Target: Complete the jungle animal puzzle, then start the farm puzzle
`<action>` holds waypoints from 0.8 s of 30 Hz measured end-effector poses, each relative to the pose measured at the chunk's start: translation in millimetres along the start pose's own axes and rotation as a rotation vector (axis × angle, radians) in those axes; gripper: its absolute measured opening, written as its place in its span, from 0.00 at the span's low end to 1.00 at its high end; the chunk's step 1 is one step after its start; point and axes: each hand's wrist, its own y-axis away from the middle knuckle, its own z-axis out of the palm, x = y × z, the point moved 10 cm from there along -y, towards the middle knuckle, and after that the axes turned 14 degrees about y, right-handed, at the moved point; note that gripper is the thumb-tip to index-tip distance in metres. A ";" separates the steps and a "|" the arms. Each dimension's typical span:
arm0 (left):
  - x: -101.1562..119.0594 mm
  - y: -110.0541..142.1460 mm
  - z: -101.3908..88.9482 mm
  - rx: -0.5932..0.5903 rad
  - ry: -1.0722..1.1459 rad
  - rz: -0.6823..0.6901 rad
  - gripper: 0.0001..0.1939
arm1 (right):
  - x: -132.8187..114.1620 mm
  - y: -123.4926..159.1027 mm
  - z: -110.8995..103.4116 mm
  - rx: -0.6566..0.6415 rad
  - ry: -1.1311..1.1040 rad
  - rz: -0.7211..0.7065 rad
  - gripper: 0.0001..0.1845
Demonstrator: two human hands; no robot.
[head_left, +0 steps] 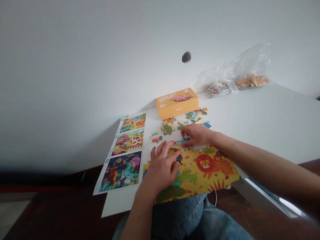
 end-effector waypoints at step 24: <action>9.2 -1.7 7.5 0.010 0.000 0.026 0.24 | 6.8 1.7 -9.8 0.048 0.059 -0.005 0.35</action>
